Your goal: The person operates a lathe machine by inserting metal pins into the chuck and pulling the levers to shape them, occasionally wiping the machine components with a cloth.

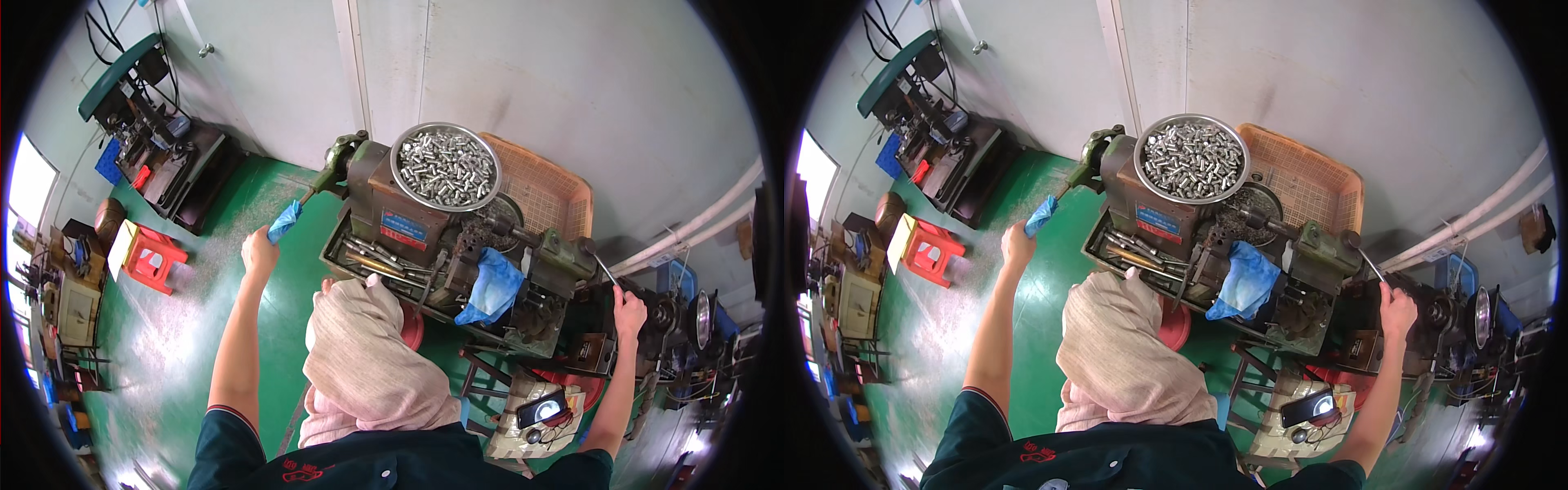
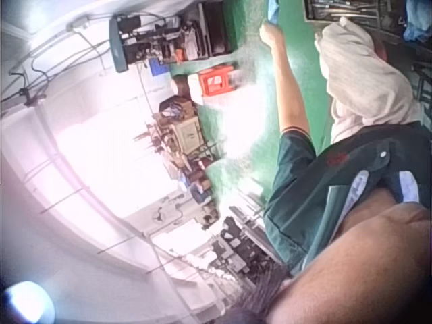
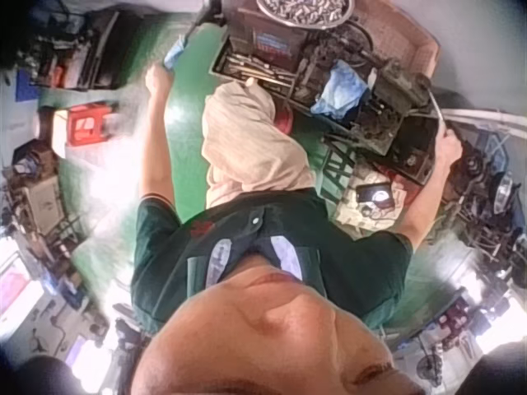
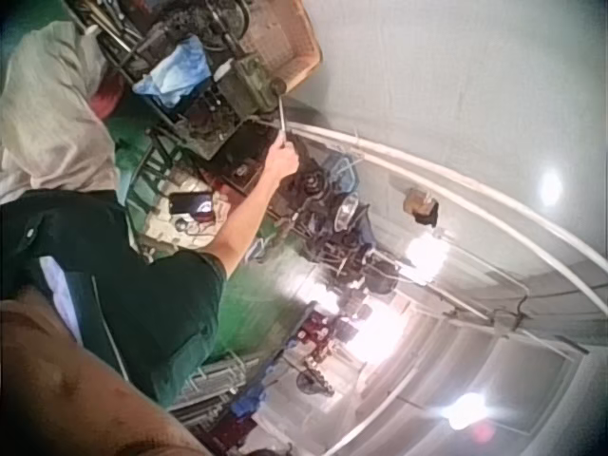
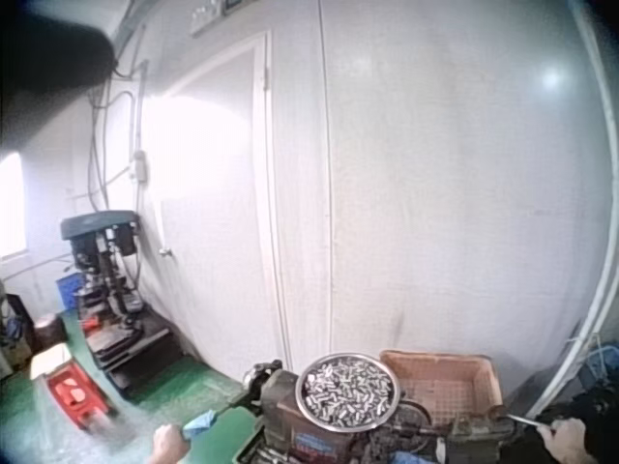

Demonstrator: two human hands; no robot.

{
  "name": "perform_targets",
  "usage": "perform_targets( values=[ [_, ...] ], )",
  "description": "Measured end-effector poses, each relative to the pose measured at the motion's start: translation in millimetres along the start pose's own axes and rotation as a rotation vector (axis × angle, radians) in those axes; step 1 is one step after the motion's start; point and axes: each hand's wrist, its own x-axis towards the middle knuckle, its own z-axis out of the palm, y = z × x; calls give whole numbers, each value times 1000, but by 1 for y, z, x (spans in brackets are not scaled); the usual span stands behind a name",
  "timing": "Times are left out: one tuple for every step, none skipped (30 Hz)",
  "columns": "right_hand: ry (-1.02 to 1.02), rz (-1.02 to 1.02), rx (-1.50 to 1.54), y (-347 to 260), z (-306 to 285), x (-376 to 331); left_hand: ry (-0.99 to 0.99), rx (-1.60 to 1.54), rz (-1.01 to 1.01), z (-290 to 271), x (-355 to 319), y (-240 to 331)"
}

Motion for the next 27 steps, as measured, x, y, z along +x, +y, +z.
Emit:
perform_targets(
  values=[
    [4, 6, -7, -1, 0, -1, 0, 0, 0, 0, 0, 0],
    [8, 13, -13, -1, 0, -1, -2, 4, -1, 0, 0, -1],
    [8, 13, -13, -2, 0, -1, -4, 9, -2, 1, 0, -2],
    [1, 13, -22, -2, -2, -1, -4, 8, -1, 1, 1, -2],
    [-5, 13, -32, -3, -2, -1, -1, 2, 0, 2, 1, -3],
    [-5, 14, -32, -3, -3, -1, 2, -4, 0, 3, 1, -3],
    [-7, 24, -22, -4, -4, -1, 1, -5, 1, 3, 1, -2],
    [-10, 33, -11, -5, -4, -2, 5, -13, 9, 3, 1, -2],
    [-9, 34, -13, -6, -5, -2, 8, -21, 18, 3, 1, -1],
    [-9, 41, -17, -8, -6, -3, 7, -22, 18, 2, 1, -1],
    [-9, 48, -22, -9, -7, -3, 8, -25, 25, 1, 1, 0],
    [-9, 48, -24, -9, -7, -3, 9, -27, 31, 1, 1, 0],
    [-21, 51, -28, -9, -8, -3, 9, -29, 31, 2, 1, 0],
    [-33, 53, -33, -9, -8, -3, 14, -34, 38, 3, 2, -2],
    [-33, 53, -34, -10, -8, -3, 19, -40, 45, 4, 2, -3],
    [-18, 57, -34, -11, -8, -4, 18, -41, 45, 4, 3, -4],
    [-3, 60, -34, -12, -8, -5, 17, -37, 42, 5, 3, -4],
    [-3, 60, -35, -13, -9, -5, 17, -32, 40, 5, 3, -5],
    [-23, 73, -44, -14, -10, -6, 16, -33, 40, 5, 3, -4],
    [-44, 86, -52, -15, -10, -6, 19, -32, 44, 5, 3, -4],
    [-44, 86, -53, -14, -9, -6, 22, -31, 48, 4, 3, -3],
    [-33, 83, -62, -12, -7, -7, 20, -32, 48, 4, 3, -3],
    [-23, 81, -70, -11, -6, -7, 27, -35, 59, 4, 3, -3],
    [-24, 81, -72, -12, -7, -8, 33, -39, 70, 4, 3, -3],
    [-25, 81, -68, -12, -7, -7, 32, -39, 69, 5, 3, -3],
    [-27, 82, -64, -13, -7, -7, 38, -42, 73, 5, 3, -4],
    [-29, 81, -64, -13, -7, -8, 44, -44, 76, 6, 3, -4]
  ],
)
